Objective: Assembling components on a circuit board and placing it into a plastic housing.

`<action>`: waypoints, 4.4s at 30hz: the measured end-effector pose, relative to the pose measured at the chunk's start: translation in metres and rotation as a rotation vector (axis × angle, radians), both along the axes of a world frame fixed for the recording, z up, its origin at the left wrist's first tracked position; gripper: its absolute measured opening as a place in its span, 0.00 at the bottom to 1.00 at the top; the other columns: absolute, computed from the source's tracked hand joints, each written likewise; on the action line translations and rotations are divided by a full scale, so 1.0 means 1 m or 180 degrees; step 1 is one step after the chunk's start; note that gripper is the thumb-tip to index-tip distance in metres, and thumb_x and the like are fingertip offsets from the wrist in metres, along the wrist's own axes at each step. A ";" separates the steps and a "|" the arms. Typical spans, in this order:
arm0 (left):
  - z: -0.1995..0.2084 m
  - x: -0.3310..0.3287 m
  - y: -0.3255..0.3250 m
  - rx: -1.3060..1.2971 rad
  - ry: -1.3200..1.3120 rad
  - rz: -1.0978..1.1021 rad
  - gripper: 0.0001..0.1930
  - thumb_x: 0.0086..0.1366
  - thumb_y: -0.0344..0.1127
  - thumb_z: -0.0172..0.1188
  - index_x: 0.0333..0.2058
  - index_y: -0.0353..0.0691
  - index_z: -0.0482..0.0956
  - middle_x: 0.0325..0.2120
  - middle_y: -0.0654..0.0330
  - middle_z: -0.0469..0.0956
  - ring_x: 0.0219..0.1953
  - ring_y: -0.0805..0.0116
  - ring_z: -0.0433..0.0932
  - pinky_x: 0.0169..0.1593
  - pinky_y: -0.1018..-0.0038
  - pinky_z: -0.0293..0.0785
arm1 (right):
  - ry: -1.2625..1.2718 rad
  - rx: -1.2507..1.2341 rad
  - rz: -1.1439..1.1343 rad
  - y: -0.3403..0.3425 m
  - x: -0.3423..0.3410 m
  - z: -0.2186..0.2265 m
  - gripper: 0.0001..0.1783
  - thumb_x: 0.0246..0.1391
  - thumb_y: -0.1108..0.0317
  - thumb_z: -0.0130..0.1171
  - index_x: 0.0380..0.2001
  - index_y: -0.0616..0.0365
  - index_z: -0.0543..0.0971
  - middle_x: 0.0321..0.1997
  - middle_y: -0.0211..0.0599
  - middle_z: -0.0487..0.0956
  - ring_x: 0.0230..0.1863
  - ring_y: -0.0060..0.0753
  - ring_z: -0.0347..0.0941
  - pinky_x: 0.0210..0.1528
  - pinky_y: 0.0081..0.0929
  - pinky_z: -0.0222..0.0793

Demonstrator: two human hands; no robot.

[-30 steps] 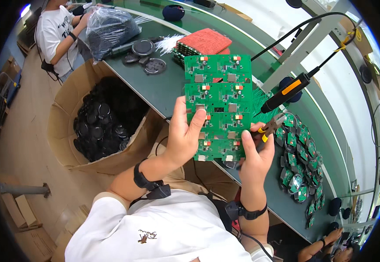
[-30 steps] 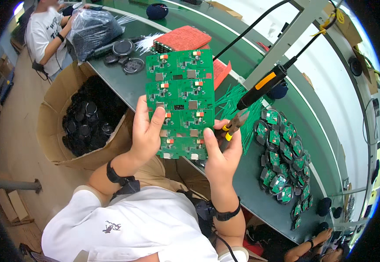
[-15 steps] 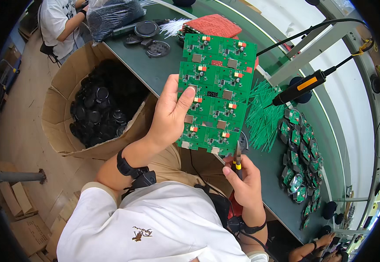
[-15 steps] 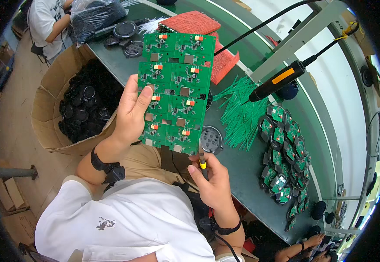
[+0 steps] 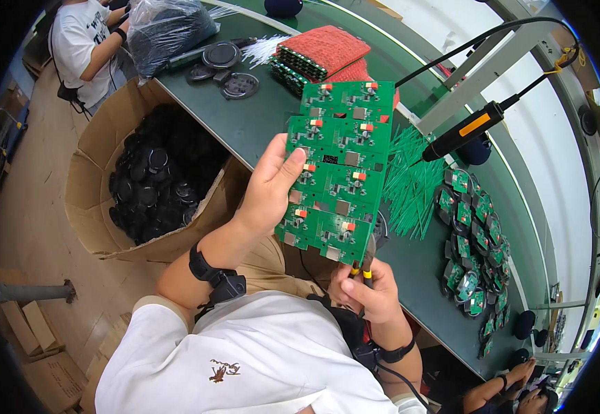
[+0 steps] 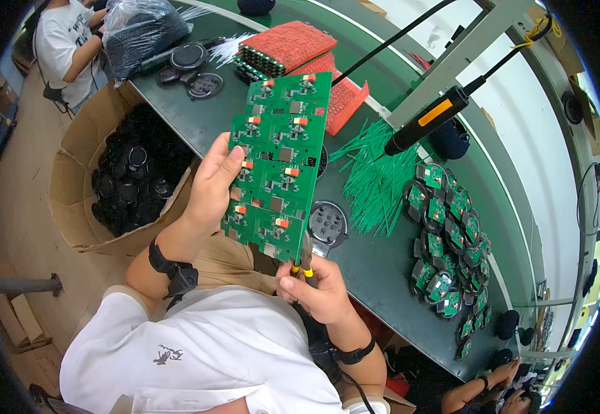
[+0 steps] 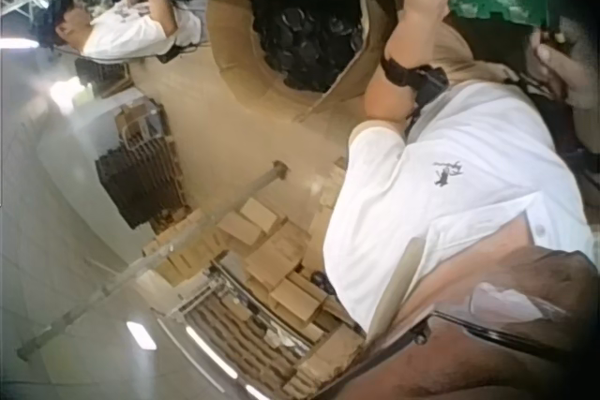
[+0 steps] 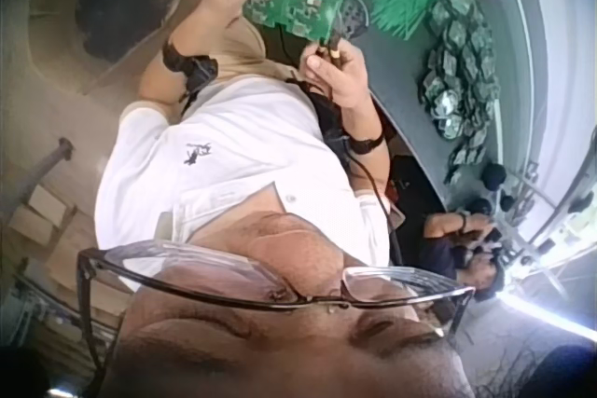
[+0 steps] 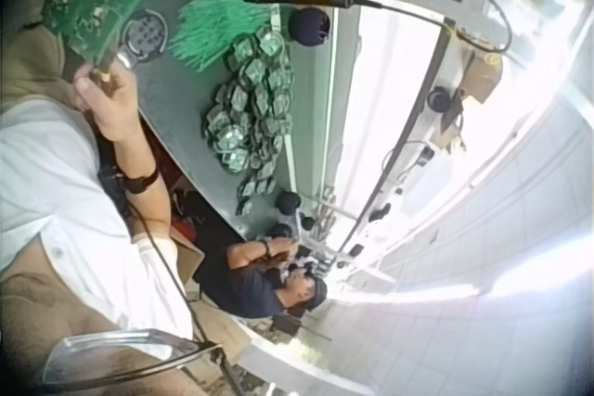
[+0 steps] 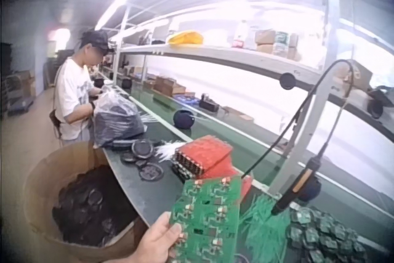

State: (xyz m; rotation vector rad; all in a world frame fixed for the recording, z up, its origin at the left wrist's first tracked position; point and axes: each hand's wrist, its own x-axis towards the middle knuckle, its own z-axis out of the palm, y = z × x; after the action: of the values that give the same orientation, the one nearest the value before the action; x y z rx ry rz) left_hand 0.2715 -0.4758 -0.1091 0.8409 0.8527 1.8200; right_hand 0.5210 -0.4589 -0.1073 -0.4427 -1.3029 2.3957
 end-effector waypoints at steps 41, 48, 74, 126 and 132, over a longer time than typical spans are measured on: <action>-0.006 0.014 -0.015 0.0113 0.0728 0.0073 0.13 0.77 0.38 0.47 0.53 0.37 0.65 0.40 0.65 0.75 0.39 0.85 0.72 0.38 0.84 0.73 | -0.1075 0.1338 -0.1159 0.017 -0.012 0.029 0.12 0.61 0.78 0.57 0.48 0.64 0.76 0.44 0.28 0.78 0.48 0.18 0.70 0.54 0.22 0.65; -0.012 0.015 -0.008 0.0376 0.0821 0.0152 0.16 0.77 0.41 0.44 0.55 0.37 0.65 0.44 0.61 0.77 0.42 0.81 0.78 0.41 0.82 0.77 | -0.0739 0.0671 -0.1017 0.017 -0.008 0.012 0.12 0.62 0.76 0.58 0.48 0.64 0.77 0.34 0.26 0.76 0.34 0.16 0.68 0.37 0.21 0.65; -0.015 0.008 -0.019 -0.1176 -0.0044 -0.0559 0.14 0.76 0.41 0.48 0.55 0.44 0.71 0.40 0.68 0.77 0.38 0.84 0.75 0.39 0.82 0.75 | 0.0273 0.0228 -0.1270 0.024 0.008 0.014 0.04 0.61 0.73 0.54 0.37 0.61 0.70 0.21 0.28 0.64 0.22 0.20 0.59 0.25 0.23 0.55; 0.072 -0.102 0.087 -0.0352 0.1272 0.0757 0.19 0.63 0.28 0.65 0.51 0.38 0.70 0.39 0.58 0.77 0.32 0.70 0.82 0.28 0.81 0.73 | -0.1466 0.1072 -0.2704 0.123 0.071 0.032 0.05 0.60 0.69 0.56 0.35 0.58 0.72 0.21 0.28 0.69 0.18 0.19 0.63 0.20 0.21 0.61; 0.072 -0.192 0.177 -0.1209 0.1570 0.0663 0.17 0.64 0.26 0.61 0.51 0.36 0.74 0.39 0.56 0.80 0.36 0.69 0.82 0.33 0.76 0.77 | -0.2657 0.1802 -0.2380 0.229 0.075 0.031 0.05 0.57 0.71 0.53 0.28 0.58 0.72 0.18 0.27 0.67 0.16 0.22 0.64 0.20 0.24 0.64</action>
State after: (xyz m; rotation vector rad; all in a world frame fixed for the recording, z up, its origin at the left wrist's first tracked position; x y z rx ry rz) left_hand 0.0791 -0.2992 -0.0372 0.9911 1.5953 1.5616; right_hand 0.5956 -0.2301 -0.0763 -1.5101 -1.6336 1.1599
